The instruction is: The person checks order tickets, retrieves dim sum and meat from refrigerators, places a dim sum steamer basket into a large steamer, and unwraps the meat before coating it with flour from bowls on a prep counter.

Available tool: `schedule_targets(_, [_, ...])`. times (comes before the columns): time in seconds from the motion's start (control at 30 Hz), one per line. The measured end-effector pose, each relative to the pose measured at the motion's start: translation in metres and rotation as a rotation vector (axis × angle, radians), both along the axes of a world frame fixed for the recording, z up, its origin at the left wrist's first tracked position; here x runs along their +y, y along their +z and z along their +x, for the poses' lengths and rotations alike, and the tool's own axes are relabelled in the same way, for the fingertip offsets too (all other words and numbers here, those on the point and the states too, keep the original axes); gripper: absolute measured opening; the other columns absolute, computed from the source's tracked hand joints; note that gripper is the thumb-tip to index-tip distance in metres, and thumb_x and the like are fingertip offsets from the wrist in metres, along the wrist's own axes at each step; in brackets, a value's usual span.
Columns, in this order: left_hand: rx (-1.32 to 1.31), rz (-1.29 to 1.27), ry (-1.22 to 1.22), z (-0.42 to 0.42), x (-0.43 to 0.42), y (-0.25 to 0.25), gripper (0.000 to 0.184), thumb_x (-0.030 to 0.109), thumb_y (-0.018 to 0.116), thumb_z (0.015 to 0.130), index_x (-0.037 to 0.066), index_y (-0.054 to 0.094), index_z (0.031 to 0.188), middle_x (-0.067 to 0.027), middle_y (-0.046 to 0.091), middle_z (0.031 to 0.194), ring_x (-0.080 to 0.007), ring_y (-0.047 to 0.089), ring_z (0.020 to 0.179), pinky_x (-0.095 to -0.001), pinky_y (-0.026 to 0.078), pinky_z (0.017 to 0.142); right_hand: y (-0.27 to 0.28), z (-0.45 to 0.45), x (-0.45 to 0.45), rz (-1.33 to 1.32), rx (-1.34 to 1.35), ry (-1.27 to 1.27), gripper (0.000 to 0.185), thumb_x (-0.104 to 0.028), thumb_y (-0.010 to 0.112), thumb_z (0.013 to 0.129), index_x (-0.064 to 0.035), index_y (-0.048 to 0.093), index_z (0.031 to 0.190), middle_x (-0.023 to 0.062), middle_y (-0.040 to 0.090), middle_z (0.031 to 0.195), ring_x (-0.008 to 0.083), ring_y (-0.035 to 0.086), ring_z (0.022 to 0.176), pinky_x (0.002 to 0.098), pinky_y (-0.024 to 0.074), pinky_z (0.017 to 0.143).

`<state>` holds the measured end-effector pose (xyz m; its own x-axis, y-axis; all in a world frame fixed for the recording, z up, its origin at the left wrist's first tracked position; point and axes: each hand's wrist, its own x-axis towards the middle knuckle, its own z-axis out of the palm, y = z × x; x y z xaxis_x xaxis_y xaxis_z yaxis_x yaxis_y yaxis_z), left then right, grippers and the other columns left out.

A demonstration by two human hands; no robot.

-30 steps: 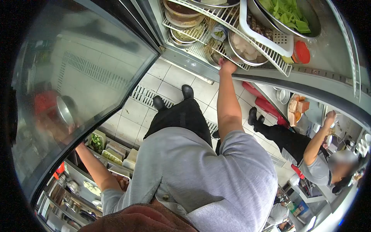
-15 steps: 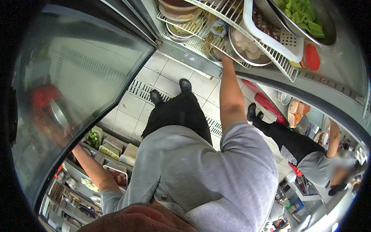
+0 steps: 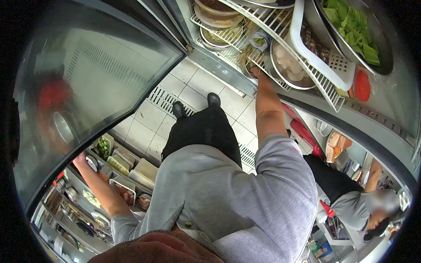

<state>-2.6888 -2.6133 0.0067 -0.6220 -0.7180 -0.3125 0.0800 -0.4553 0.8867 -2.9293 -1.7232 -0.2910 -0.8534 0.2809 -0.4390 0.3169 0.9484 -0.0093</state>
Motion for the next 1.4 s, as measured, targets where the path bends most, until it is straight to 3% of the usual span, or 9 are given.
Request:
schedule_targets(0.1, [0.103,0.095,-0.044,0.018,-0.009,-0.006,0.029,0.025,0.053,0.101,0.007,0.063,0.122,-0.0114,0.066,0.122,-0.0287,0.064,0.109,-0.0490,0.055,0.094,-0.001,-0.001,0.011,0.007,0.017,0.008,0.065,-0.043,0.050,0.091,-0.0124,0.043,0.148,0.0202,0.034,0.157,0.0423,0.033,0.143,0.0522,0.0290,0.116])
schedule_targets(0.33, [-0.312,0.055,0.049,0.099,-0.011,-0.027,0.026,0.005,0.047,0.098,-0.012,0.055,0.116,-0.0243,0.064,0.118,-0.0381,0.065,0.108,-0.0453,0.060,0.093,-0.006,0.004,0.028,0.018,0.035,0.006,0.065,-0.042,0.050,0.091,-0.0120,0.044,0.147,0.0206,0.034,0.156,0.0428,0.033,0.142,0.0522,0.0290,0.116])
schedule_targets(0.57, [-0.819,0.061,-0.137,0.171,0.020,-0.086,0.028,0.008,0.053,0.092,-0.005,0.056,0.116,-0.0181,0.066,0.108,-0.0325,0.071,0.085,-0.0365,0.064,0.065,-0.006,0.014,0.043,0.023,0.045,0.003,0.065,-0.042,0.050,0.090,-0.0116,0.044,0.147,0.0209,0.034,0.156,0.0433,0.034,0.142,0.0523,0.0290,0.116])
schedule_targets(0.87, [-0.957,-0.034,-0.561,0.119,0.165,-0.135,0.025,0.013,0.053,0.092,-0.001,0.056,0.113,-0.0138,0.068,0.091,-0.0232,0.069,0.062,-0.0319,0.062,0.049,-0.083,0.010,0.060,0.079,-0.086,0.015,0.064,-0.040,0.050,0.090,-0.0112,0.044,0.147,0.0214,0.034,0.156,0.0439,0.034,0.142,0.0524,0.0289,0.116])
schedule_targets(0.9, [-0.961,-0.041,-0.614,0.110,0.176,-0.139,0.025,0.012,0.053,0.092,-0.001,0.055,0.113,-0.0135,0.067,0.091,-0.0226,0.069,0.062,-0.0317,0.062,0.050,-0.060,0.020,0.053,0.131,0.153,0.121,0.042,-0.027,0.053,0.088,-0.0043,0.067,0.121,0.0283,0.060,0.129,0.0453,0.059,0.119,0.0531,0.0435,0.104])
schedule_targets(1.0, [-0.972,-0.070,-0.702,0.083,0.214,-0.145,0.025,0.008,0.053,0.089,-0.001,0.051,0.112,-0.0141,0.063,0.095,-0.0225,0.068,0.068,-0.0334,0.064,0.052,-0.066,0.022,0.059,0.111,0.082,0.051,0.042,-0.027,0.052,0.089,-0.0022,0.066,0.120,0.0277,0.061,0.127,0.0451,0.061,0.116,0.0532,0.0453,0.102])
schedule_targets(1.1, [-0.889,-0.040,-0.809,0.045,0.263,-0.124,0.025,0.007,0.053,0.090,0.000,0.054,0.114,-0.0103,0.066,0.092,-0.0181,0.067,0.064,-0.0299,0.062,0.050,-0.051,0.041,0.053,-0.043,0.403,-0.090,0.040,-0.026,0.050,0.091,-0.0005,0.067,0.117,0.0271,0.064,0.122,0.0455,0.062,0.111,0.0536,0.0463,0.100])
schedule_targets(1.23, [-0.852,-0.009,-0.885,0.016,0.294,-0.129,0.024,0.006,0.055,0.089,-0.001,0.056,0.112,-0.0087,0.066,0.090,-0.0152,0.067,0.069,-0.0291,0.063,0.051,-0.023,0.053,0.049,-0.005,0.333,-0.061,0.040,-0.022,0.047,0.097,-0.0004,0.057,0.129,0.0222,0.061,0.128,0.0393,0.060,0.114,0.0493,0.0453,0.099])
schedule_targets(1.4, [-0.767,-0.004,-0.974,-0.016,0.326,-0.125,0.026,0.005,0.057,0.086,-0.005,0.055,0.110,-0.0096,0.062,0.088,-0.0166,0.066,0.070,-0.0294,0.064,0.054,0.003,0.073,0.045,-1.070,0.794,-0.958,0.037,-0.019,0.056,0.097,-0.0067,0.052,0.132,0.0056,0.061,0.120,0.0226,0.057,0.105,0.0398,0.0464,0.091])
